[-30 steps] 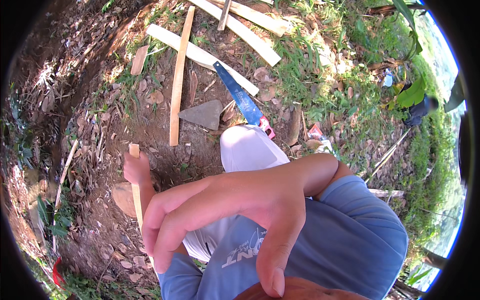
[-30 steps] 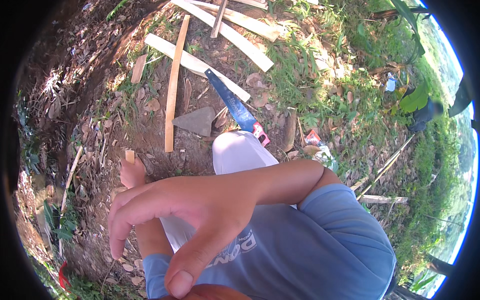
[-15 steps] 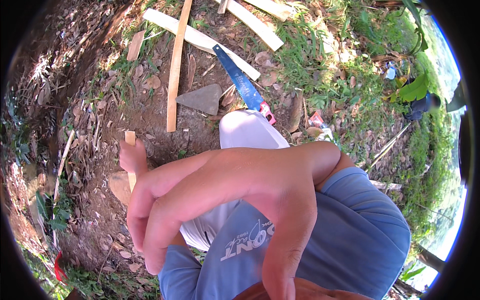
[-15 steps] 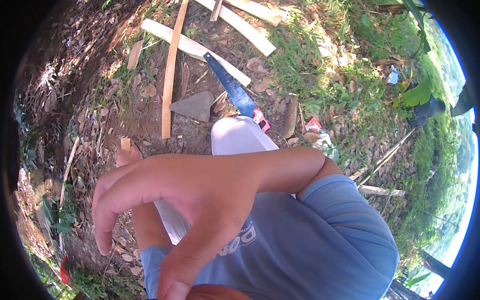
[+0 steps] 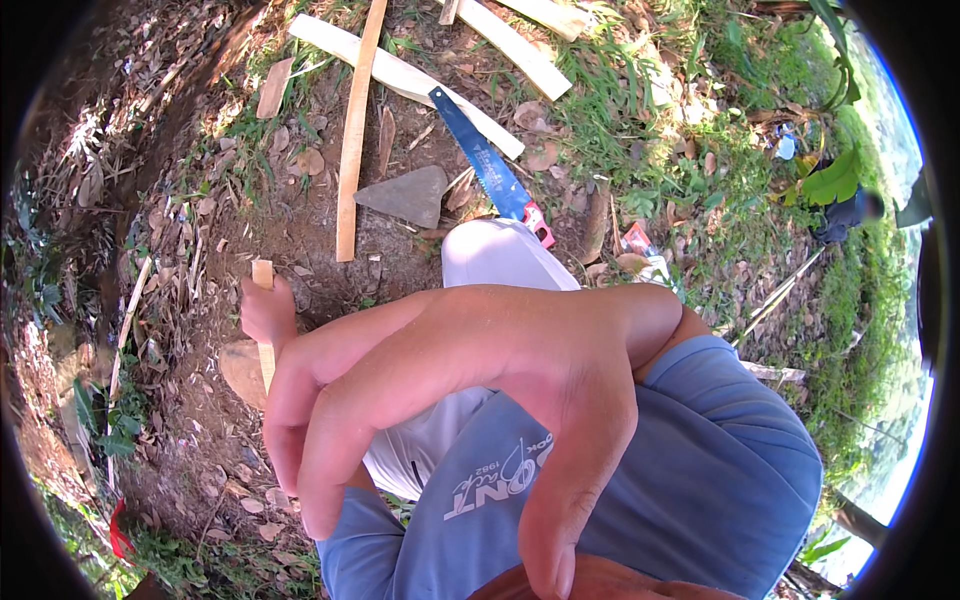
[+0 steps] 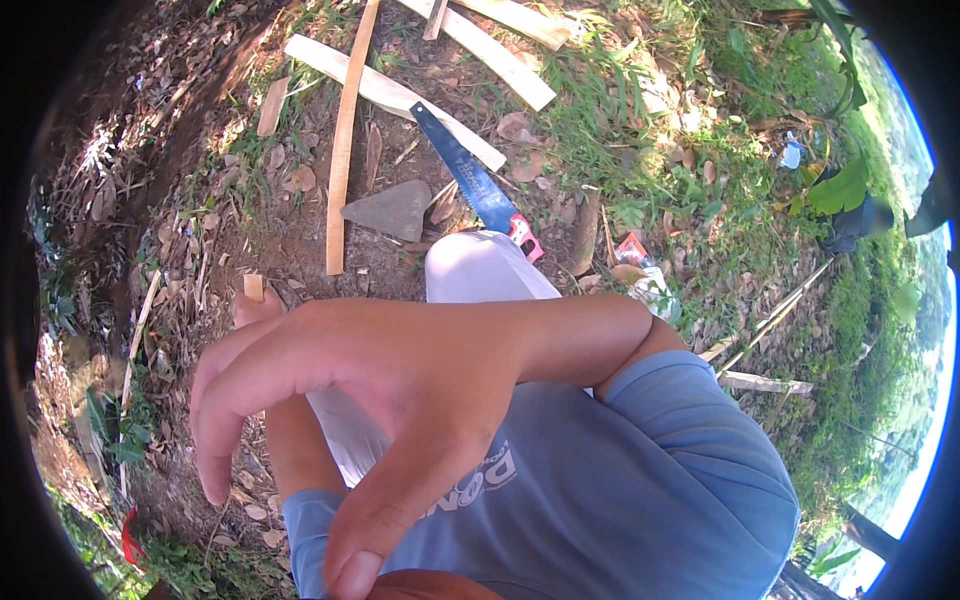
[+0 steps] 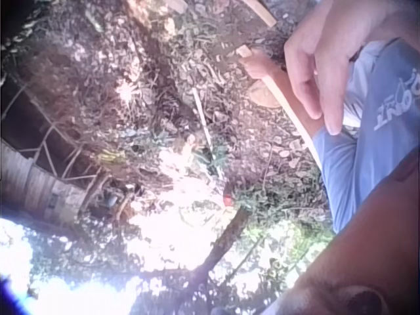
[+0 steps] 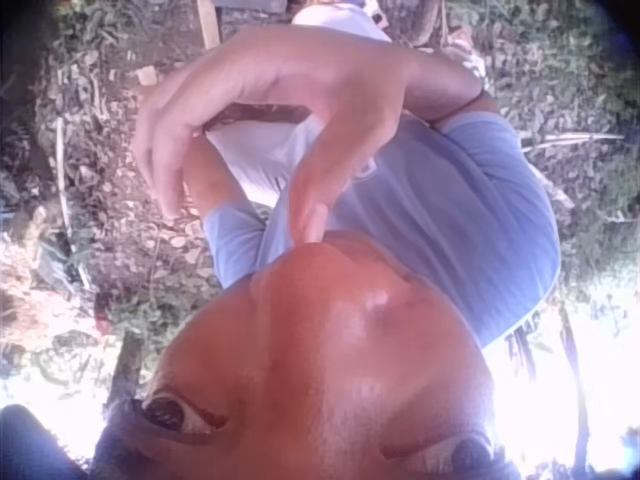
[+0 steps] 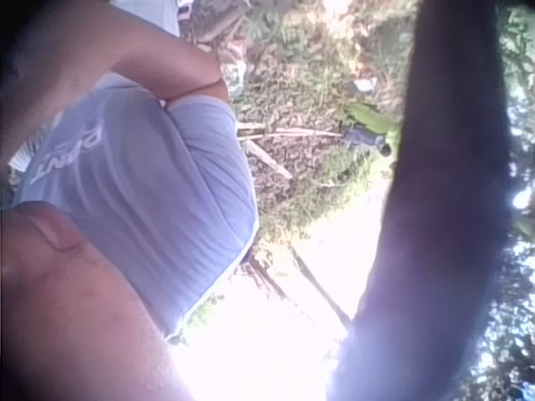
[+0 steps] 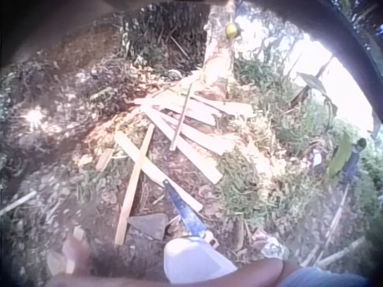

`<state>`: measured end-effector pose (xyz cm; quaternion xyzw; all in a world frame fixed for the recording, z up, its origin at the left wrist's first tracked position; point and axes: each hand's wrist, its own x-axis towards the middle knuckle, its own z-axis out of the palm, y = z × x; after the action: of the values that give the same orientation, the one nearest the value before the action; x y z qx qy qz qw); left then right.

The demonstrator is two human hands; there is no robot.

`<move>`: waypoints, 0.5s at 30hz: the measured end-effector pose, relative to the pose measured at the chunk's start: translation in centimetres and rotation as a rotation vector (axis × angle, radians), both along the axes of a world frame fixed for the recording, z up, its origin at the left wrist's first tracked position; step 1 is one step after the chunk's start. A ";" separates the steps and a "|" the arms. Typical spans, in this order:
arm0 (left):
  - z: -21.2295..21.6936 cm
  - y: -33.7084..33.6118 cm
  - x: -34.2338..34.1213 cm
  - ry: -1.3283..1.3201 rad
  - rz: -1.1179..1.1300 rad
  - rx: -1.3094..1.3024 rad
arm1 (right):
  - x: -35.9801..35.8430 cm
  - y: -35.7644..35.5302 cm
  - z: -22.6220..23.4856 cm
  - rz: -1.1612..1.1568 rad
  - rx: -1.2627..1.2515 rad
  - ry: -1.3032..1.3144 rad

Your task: The person sits on the ground in a wooded area and uses a hand saw to cut a long piece of wood into smaller sections. They hold the wood steady with one hand and saw with the other, placing the cut pieces on the ground nearby.

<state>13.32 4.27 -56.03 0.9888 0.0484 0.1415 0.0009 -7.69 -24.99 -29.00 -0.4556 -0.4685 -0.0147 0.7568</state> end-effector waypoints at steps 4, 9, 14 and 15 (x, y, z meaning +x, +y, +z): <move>-0.1 0.0 0.3 0.003 0.006 0.008 | -0.4 0.0 0.3 0.024 0.030 0.018; -0.2 0.0 0.3 -0.023 0.000 -0.006 | 0.1 -0.5 -0.2 -0.029 0.021 0.050; -0.7 1.2 -0.1 -0.035 -0.065 -0.046 | 1.4 -2.4 -4.1 -0.205 -0.166 0.277; -0.3 0.8 -0.1 -0.039 -0.057 -0.033 | 1.7 -2.9 -5.2 -0.271 -0.233 0.363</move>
<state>13.19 5.04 -56.34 0.9867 0.0224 0.1597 0.0221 -6.03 -27.93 -34.21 -0.5934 -0.2583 0.0199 0.7621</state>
